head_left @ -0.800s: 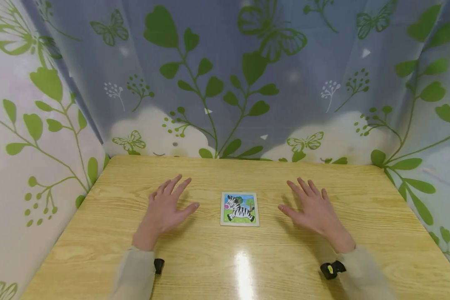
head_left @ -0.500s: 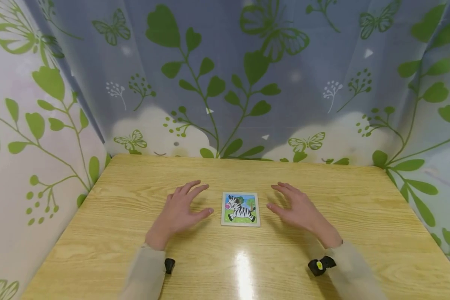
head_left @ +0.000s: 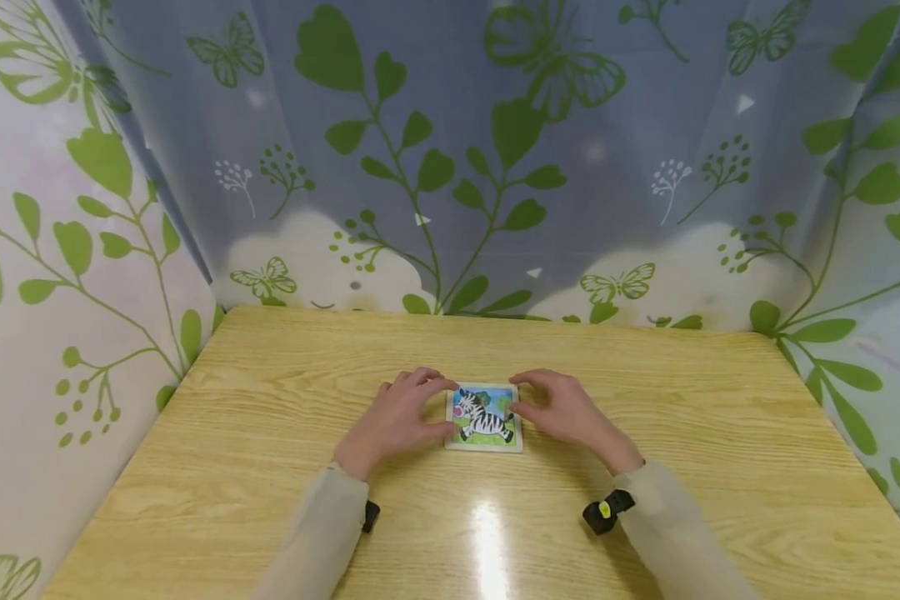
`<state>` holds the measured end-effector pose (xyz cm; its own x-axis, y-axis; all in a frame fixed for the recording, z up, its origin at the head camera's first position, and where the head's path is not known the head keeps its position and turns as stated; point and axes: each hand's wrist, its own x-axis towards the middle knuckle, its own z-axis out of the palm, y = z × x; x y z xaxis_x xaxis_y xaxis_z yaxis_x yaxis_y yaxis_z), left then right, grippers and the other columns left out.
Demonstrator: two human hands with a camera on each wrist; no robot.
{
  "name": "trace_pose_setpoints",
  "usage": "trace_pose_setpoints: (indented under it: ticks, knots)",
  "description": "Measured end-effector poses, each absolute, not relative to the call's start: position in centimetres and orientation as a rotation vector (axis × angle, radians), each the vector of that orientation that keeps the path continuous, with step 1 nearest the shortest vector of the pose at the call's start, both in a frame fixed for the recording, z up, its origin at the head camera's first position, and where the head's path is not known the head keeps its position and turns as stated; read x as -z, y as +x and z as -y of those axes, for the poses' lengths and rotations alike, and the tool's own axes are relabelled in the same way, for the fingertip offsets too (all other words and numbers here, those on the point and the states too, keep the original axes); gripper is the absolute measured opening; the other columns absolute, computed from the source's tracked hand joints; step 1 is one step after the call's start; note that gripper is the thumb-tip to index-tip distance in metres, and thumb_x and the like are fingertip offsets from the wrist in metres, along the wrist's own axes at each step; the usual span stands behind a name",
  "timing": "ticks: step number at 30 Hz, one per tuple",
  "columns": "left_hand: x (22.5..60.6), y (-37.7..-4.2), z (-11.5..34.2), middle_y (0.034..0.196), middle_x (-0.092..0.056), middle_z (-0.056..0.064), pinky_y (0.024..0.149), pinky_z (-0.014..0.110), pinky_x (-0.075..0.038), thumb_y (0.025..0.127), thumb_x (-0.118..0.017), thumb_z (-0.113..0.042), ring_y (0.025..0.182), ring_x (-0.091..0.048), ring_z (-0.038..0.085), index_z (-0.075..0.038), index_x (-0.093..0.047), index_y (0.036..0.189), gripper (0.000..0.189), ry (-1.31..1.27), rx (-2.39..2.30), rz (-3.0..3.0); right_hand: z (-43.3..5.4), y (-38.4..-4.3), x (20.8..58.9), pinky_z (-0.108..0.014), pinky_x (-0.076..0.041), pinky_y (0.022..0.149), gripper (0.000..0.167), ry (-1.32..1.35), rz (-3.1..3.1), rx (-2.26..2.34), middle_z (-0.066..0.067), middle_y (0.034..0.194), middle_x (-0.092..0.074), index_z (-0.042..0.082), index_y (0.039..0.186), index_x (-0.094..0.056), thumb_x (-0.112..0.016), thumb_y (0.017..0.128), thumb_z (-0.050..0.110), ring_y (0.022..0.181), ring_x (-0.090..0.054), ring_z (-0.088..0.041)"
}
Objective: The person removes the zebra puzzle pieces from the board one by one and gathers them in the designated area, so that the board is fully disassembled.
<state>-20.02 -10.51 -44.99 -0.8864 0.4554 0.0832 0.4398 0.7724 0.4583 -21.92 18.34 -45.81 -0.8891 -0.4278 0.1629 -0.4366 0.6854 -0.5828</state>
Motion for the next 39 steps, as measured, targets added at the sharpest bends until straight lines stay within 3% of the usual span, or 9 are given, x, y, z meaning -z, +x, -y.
trace_pose_setpoints:
  ticks: [15,25,39]
  knots:
    - [44.9,-22.1,8.5,0.148,-0.052,0.002,0.1,0.057,-0.039,0.085,-0.078,-0.057,0.131,-0.049,0.033,-0.033,-0.061,0.141,0.063,0.777,-0.551,-2.818,-17.4,-23.9,46.4,-0.06,-0.041,0.111,0.032,0.71,2.966,-1.058,-0.015,0.13,-0.069,0.01,0.12,-0.073,-0.077,0.092,0.024,0.127,-0.06,-0.039]
    - [44.9,-22.2,8.1,0.15,-0.049,0.002,0.101,0.059,-0.037,0.085,-0.078,-0.055,0.132,-0.047,0.033,-0.035,-0.063,0.139,0.059,0.782,-0.555,-2.784,-17.1,-23.9,46.3,-0.061,-0.035,0.101,0.023,0.59,3.05,-1.01,-0.016,0.128,-0.062,0.018,0.11,-0.077,-0.079,0.09,0.03,0.115,-0.05,-0.038]
    - [45.0,-22.4,7.9,0.149,-0.05,0.002,0.101,0.059,-0.036,0.084,-0.08,-0.054,0.131,-0.047,0.032,-0.034,-0.064,0.138,0.06,0.748,-0.595,-2.764,-16.5,-24.8,46.2,-0.059,-0.029,0.095,0.012,0.573,3.128,-1.015,-0.011,0.123,-0.059,0.019,0.101,-0.075,-0.078,0.09,0.024,0.116,-0.044,-0.037]
